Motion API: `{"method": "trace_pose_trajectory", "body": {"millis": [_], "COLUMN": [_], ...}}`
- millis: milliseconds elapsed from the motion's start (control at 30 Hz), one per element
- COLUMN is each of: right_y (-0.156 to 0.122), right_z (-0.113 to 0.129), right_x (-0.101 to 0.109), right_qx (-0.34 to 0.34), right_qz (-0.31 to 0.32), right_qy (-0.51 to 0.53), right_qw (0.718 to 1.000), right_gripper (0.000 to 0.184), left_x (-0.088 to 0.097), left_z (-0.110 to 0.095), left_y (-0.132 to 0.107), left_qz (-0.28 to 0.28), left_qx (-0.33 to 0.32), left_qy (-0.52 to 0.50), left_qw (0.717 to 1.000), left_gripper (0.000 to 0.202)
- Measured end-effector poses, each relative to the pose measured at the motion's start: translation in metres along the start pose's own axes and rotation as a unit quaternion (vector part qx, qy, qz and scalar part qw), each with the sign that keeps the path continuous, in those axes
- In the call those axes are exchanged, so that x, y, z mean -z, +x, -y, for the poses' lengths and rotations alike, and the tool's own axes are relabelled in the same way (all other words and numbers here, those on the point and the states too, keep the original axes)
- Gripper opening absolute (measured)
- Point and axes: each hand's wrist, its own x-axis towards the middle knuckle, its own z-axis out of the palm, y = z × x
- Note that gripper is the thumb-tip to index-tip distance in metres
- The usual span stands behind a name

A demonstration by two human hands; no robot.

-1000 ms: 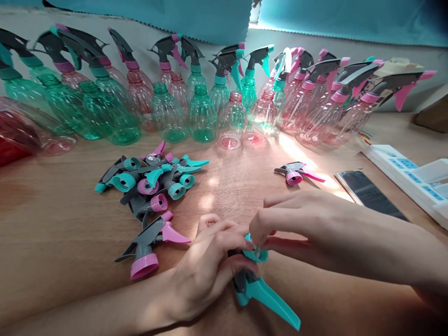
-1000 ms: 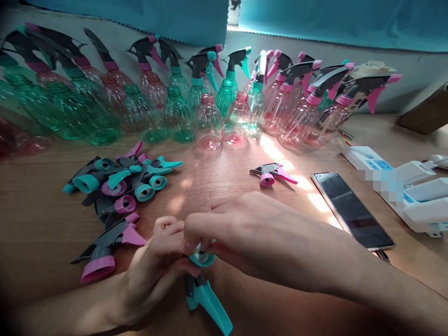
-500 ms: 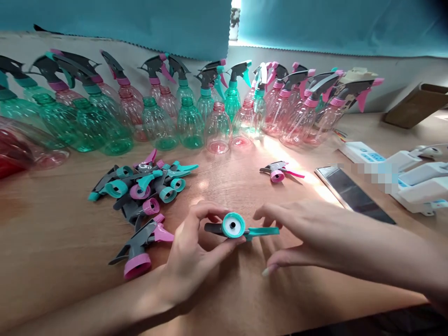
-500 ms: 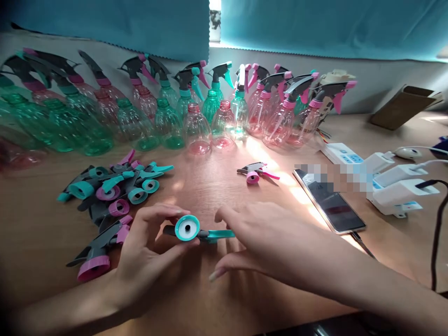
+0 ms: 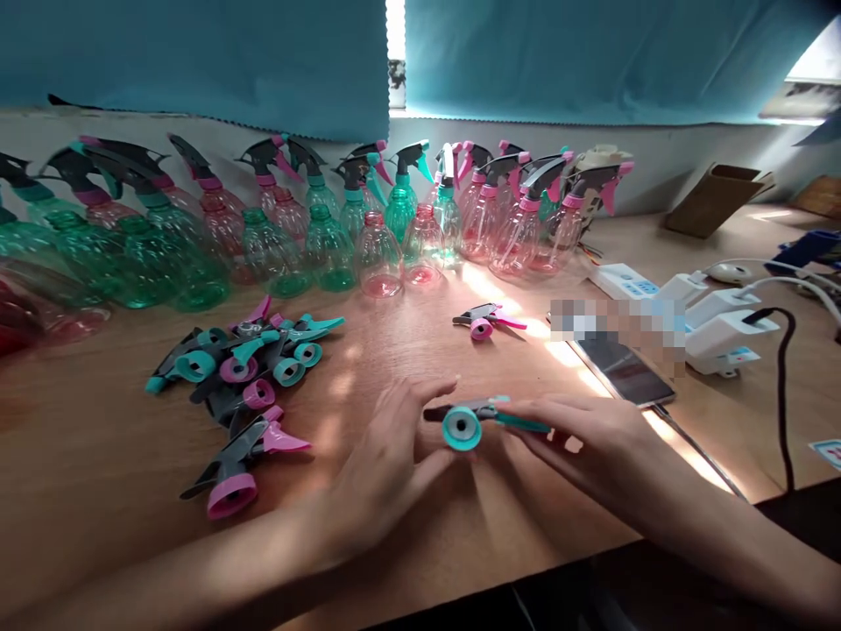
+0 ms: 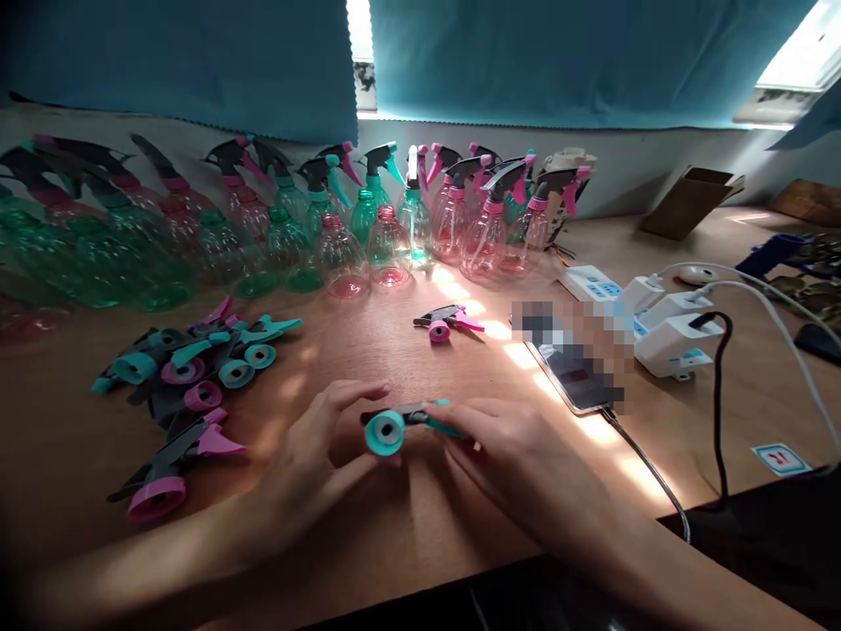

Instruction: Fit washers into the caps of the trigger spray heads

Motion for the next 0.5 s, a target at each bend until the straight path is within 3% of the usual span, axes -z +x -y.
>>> {"method": "trace_pose_trajectory", "body": {"millis": [100,167,300,500], "right_y": [-0.010,-0.015,-0.023,-0.019], "right_z": [-0.019,-0.032,-0.053,-0.058], "right_x": [0.004,0.004,-0.002,-0.011], "right_qx": [0.005,-0.022,-0.079,-0.071], "right_qz": [-0.075,-0.090,-0.039,0.012], "right_qy": [-0.086,-0.142,-0.252,-0.322], "right_qw": [0.993,0.986,0.964,0.944], "right_gripper": [0.022,0.025,0.029,0.037], "left_x": [0.001,0.002,0.002,0.007], "left_z": [-0.004,-0.006,-0.006,-0.004], "left_y": [0.005,0.006,0.006,0.010], "left_qz": [0.031,0.046,0.067,0.090], "left_qx": [-0.002,0.010,0.038,0.064], "left_qy": [0.018,0.030,0.063,0.084], "left_qw": [0.999,0.998,0.995,0.990], "left_gripper": [0.058,0.054,0.050,0.045]}}
